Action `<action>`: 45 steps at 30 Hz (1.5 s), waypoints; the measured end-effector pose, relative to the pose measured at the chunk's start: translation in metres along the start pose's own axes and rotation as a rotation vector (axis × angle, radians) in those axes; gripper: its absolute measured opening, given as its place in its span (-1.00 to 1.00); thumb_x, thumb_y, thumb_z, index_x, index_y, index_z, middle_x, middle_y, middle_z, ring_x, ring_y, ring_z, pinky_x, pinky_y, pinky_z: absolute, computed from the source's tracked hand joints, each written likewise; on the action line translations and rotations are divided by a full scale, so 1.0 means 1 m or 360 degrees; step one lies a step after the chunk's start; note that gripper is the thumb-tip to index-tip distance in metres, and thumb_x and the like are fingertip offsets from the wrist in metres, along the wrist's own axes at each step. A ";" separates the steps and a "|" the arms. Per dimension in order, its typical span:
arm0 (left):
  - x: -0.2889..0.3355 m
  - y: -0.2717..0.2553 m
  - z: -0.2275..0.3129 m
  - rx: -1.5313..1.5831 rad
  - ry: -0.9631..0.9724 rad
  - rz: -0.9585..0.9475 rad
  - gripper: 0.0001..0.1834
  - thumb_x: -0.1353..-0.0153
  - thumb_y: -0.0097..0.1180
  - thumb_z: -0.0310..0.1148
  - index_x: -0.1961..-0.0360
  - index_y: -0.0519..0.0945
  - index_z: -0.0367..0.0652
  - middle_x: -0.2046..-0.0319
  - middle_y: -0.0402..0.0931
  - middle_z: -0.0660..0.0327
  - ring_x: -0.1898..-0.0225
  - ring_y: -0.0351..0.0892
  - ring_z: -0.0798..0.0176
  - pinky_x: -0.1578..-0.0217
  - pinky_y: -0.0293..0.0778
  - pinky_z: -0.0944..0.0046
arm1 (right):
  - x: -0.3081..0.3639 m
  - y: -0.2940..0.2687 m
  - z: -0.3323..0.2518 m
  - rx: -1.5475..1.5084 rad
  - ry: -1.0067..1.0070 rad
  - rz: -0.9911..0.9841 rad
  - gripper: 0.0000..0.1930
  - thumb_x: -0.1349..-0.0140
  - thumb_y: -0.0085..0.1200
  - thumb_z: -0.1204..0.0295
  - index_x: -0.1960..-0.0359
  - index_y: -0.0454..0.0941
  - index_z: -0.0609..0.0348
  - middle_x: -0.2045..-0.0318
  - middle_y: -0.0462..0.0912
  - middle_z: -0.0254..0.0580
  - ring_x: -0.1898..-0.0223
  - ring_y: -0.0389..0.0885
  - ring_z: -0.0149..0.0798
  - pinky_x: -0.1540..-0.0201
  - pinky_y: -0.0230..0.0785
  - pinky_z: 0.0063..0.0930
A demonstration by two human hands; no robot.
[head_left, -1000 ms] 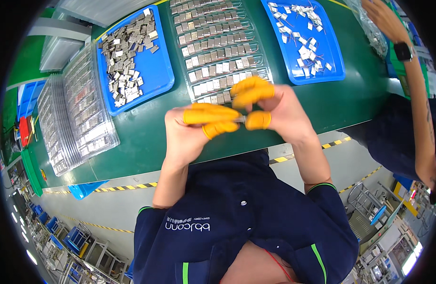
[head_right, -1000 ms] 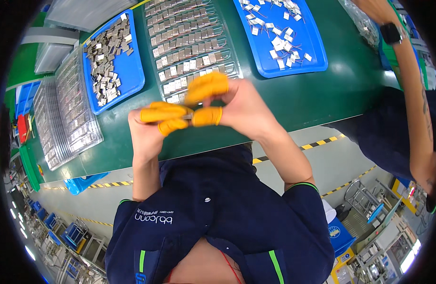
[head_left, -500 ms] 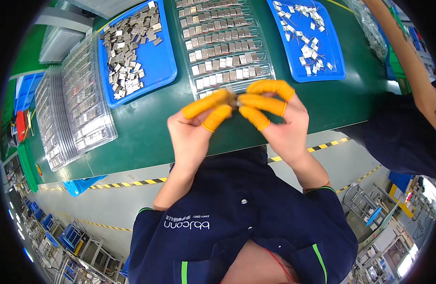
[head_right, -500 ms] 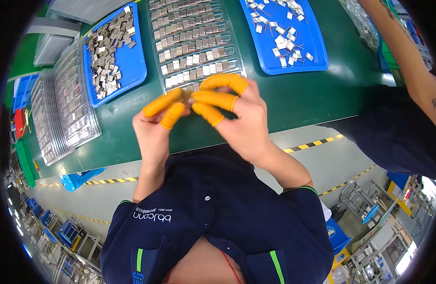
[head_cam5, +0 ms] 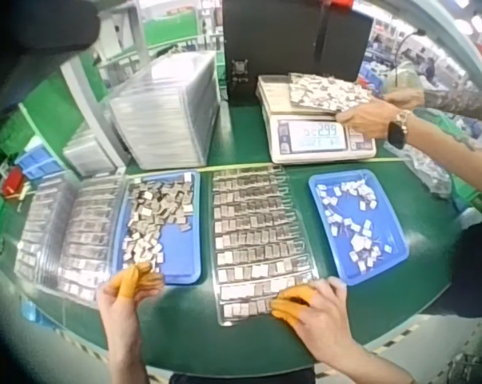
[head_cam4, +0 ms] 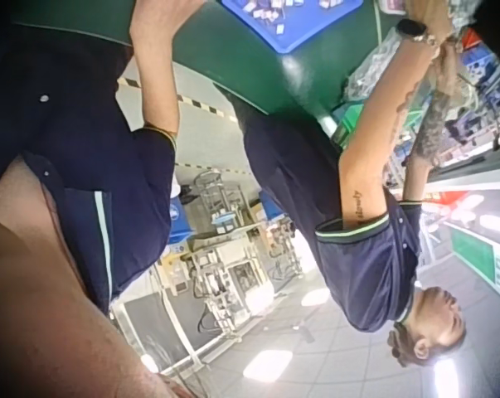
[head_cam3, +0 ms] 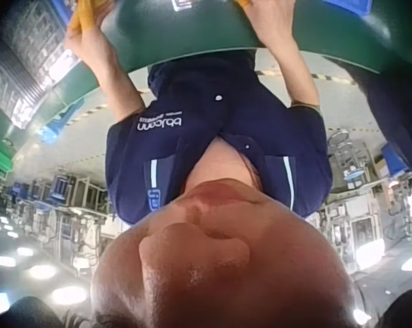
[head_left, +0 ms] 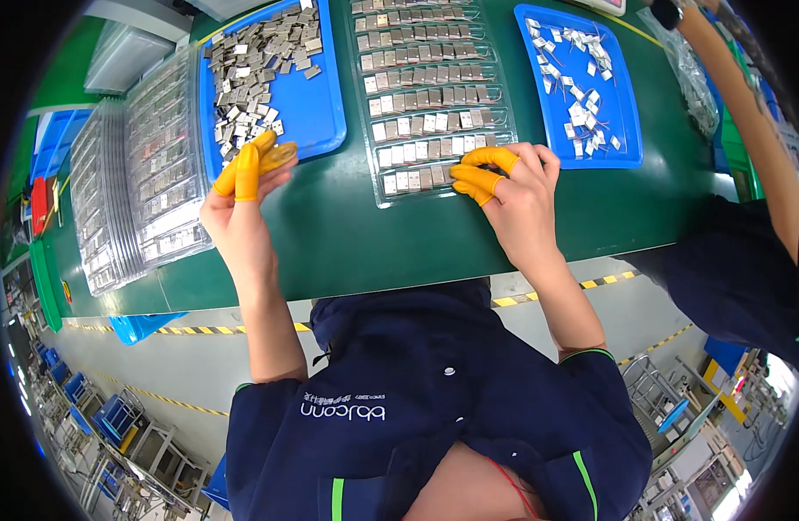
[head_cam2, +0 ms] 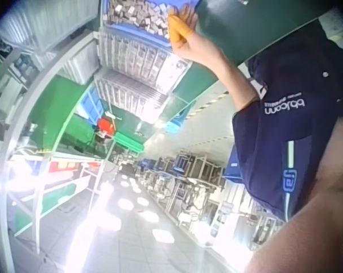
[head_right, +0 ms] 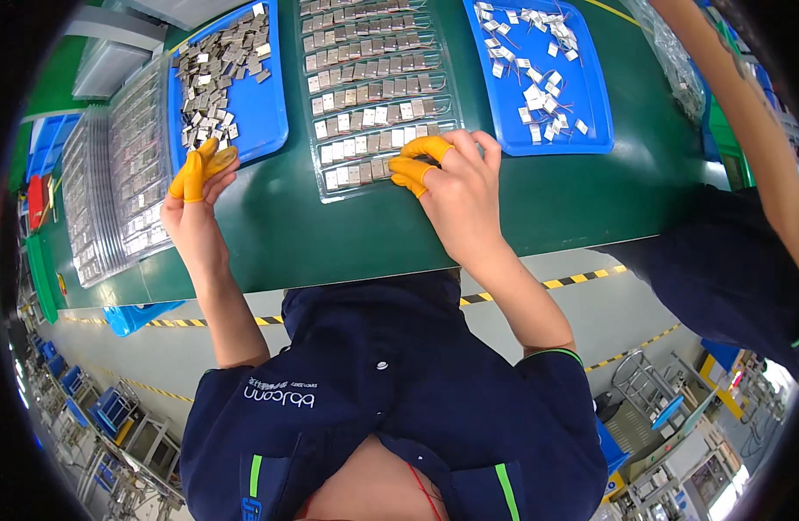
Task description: The person assembles small electronic components by hand, picking a metal piece from a blue tray and a white piece from another tray, then joining them and placing the assembled unit into a clear plastic tray. The person repeats this process continuously, filling the tray with assembled units.
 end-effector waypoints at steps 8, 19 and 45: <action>-0.074 0.032 0.012 -0.1175 0.0342 -0.0176 -0.72 -0.04 0.23 -0.30 0.26 0.64 -0.26 0.45 0.63 0.14 0.45 0.61 0.33 0.40 0.48 0.34 | -0.006 -0.021 0.008 -0.0134 0.0046 0.0185 -0.77 0.19 0.29 0.48 0.39 0.65 0.05 0.31 0.59 -0.41 0.23 0.45 -0.29 0.04 0.11 -0.34; -0.102 0.061 -0.007 -0.1739 0.0856 -0.0309 -0.77 0.07 0.28 -0.31 0.36 0.67 -0.16 0.41 0.56 0.04 0.40 0.56 -0.01 0.31 0.47 0.12 | -0.012 -0.077 0.137 0.0393 0.0661 0.0168 -0.74 0.05 0.23 0.47 0.26 0.61 0.24 0.23 0.60 -0.07 0.21 0.51 -0.07 0.07 0.31 -0.30; 0.012 0.103 0.001 0.0347 -0.0255 -0.0501 -0.69 -0.09 0.12 -0.61 0.10 0.49 -0.46 0.28 0.57 -0.02 0.25 0.62 0.17 0.20 0.56 0.33 | -0.034 -0.036 0.070 -0.1040 0.0591 0.0203 -0.67 -0.13 0.07 0.62 0.03 0.46 0.35 0.33 0.63 -0.16 0.34 0.61 -0.39 0.20 0.42 -0.61</action>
Point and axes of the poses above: each hand's wrist, its own x-axis away from the middle knuckle, its own y-axis out of the palm, z = x × y, the point moved 9 cm from there along -x, towards the middle knuckle
